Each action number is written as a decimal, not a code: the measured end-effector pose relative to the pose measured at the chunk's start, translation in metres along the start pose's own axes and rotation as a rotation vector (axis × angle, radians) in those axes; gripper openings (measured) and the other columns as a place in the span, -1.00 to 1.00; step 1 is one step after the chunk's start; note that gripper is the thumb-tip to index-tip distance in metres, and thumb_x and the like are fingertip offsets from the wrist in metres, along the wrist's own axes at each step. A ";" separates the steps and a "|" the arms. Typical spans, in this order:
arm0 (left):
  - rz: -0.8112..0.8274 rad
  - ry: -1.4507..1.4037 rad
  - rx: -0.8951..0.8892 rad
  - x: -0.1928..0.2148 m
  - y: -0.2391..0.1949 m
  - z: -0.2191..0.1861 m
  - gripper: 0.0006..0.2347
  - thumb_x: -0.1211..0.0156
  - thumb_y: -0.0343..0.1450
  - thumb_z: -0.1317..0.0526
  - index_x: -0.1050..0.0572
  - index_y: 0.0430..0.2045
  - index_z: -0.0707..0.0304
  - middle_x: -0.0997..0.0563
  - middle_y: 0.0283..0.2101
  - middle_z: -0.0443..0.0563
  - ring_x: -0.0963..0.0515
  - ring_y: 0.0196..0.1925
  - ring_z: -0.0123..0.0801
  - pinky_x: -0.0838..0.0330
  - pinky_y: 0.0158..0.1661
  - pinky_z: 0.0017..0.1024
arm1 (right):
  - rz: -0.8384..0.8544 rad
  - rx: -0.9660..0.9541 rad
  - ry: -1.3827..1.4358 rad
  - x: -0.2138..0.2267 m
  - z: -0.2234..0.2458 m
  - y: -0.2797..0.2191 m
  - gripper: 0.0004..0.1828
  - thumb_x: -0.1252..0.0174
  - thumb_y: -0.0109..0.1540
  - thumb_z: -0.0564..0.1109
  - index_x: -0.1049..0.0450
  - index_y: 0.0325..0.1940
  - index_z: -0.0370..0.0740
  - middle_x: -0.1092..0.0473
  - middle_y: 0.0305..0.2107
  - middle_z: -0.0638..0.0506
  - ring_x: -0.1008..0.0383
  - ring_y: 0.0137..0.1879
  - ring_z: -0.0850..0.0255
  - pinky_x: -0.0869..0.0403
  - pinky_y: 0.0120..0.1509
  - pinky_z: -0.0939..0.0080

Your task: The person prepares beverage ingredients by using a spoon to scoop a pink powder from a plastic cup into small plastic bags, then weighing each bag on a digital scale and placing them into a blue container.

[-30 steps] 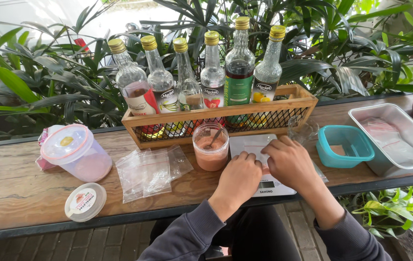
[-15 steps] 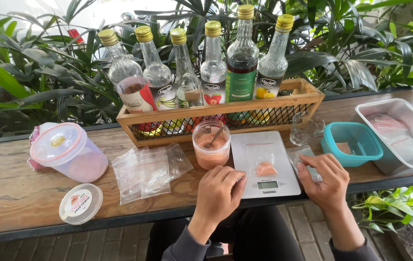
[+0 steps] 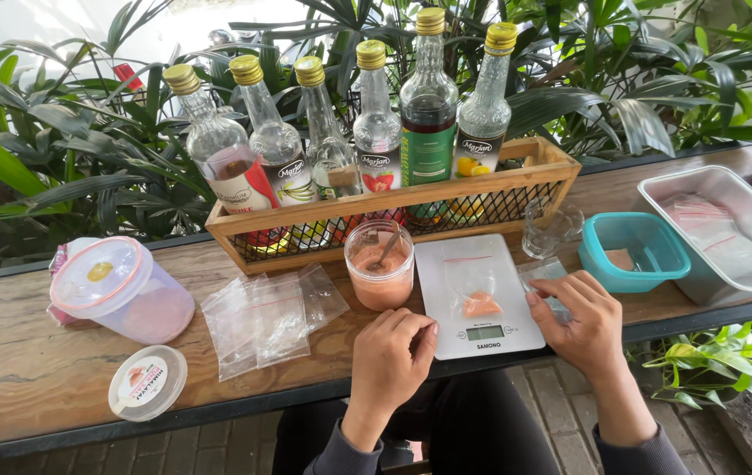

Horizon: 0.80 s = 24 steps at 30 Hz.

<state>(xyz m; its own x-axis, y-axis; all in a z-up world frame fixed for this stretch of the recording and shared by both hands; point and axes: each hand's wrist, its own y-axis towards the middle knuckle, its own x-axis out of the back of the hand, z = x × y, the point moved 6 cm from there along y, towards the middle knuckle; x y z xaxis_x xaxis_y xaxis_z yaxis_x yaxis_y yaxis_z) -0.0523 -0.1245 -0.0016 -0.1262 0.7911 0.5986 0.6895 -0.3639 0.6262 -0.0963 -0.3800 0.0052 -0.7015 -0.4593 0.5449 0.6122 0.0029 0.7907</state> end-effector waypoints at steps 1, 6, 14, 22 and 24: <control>-0.001 -0.002 -0.001 0.000 0.000 0.000 -0.88 -0.17 0.49 0.21 -0.59 -0.43 0.16 -0.56 -0.48 -0.17 -0.51 -0.44 -0.31 -0.40 -0.46 -0.33 | 0.000 0.000 -0.003 0.000 -0.001 0.000 -0.91 -0.26 0.32 -0.18 -0.62 -0.21 -0.24 -0.56 -0.37 0.07 -0.46 -0.27 0.10 -0.43 -0.12 0.18; 0.023 -0.010 0.027 0.000 0.000 0.002 -0.88 -0.18 0.49 0.21 -0.60 -0.41 0.17 -0.58 -0.48 -0.17 -0.53 -0.42 -0.31 -0.41 -0.45 -0.33 | -0.011 0.037 -0.022 0.000 0.001 0.000 -0.88 -0.27 0.32 -0.16 -0.63 -0.19 -0.27 -0.56 -0.38 0.05 -0.47 -0.27 0.11 -0.44 -0.15 0.19; 0.032 -0.014 0.028 0.000 0.000 0.001 -0.87 -0.21 0.50 0.19 -0.60 -0.42 0.18 -0.61 -0.47 -0.17 -0.54 -0.42 -0.33 -0.44 -0.45 -0.34 | -0.268 0.277 -0.257 0.014 0.018 -0.004 -0.93 -0.27 0.36 -0.31 -0.65 -0.15 -0.36 -0.54 -0.41 -0.03 -0.46 -0.35 0.02 -0.43 -0.20 0.15; 0.041 -0.029 0.036 -0.001 -0.002 0.004 -0.88 -0.19 0.50 0.19 -0.61 -0.41 0.15 -0.61 -0.46 -0.18 -0.55 -0.40 -0.34 -0.44 -0.43 -0.34 | 0.123 0.091 -0.135 -0.016 0.016 0.052 -0.82 -0.23 0.34 -0.16 -0.66 -0.01 -0.18 -0.61 -0.20 0.05 -0.48 -0.08 0.07 -0.51 -0.01 0.09; 0.048 -0.026 0.038 -0.001 -0.002 0.005 -0.87 -0.18 0.50 0.18 -0.60 -0.40 0.15 -0.60 -0.45 -0.19 -0.55 -0.39 -0.32 -0.44 -0.43 -0.32 | 0.467 -0.026 -0.034 -0.054 -0.004 0.054 -0.63 -0.14 0.32 -0.07 -0.56 0.21 -0.04 -0.56 0.03 0.05 -0.48 0.15 -0.01 -0.45 0.25 -0.06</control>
<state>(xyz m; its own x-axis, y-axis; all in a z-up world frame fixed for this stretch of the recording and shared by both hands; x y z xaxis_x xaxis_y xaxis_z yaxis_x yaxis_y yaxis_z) -0.0498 -0.1222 -0.0061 -0.0742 0.7861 0.6137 0.7211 -0.3828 0.5775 -0.0240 -0.3584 0.0176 -0.3597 -0.3843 0.8502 0.8742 0.1796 0.4511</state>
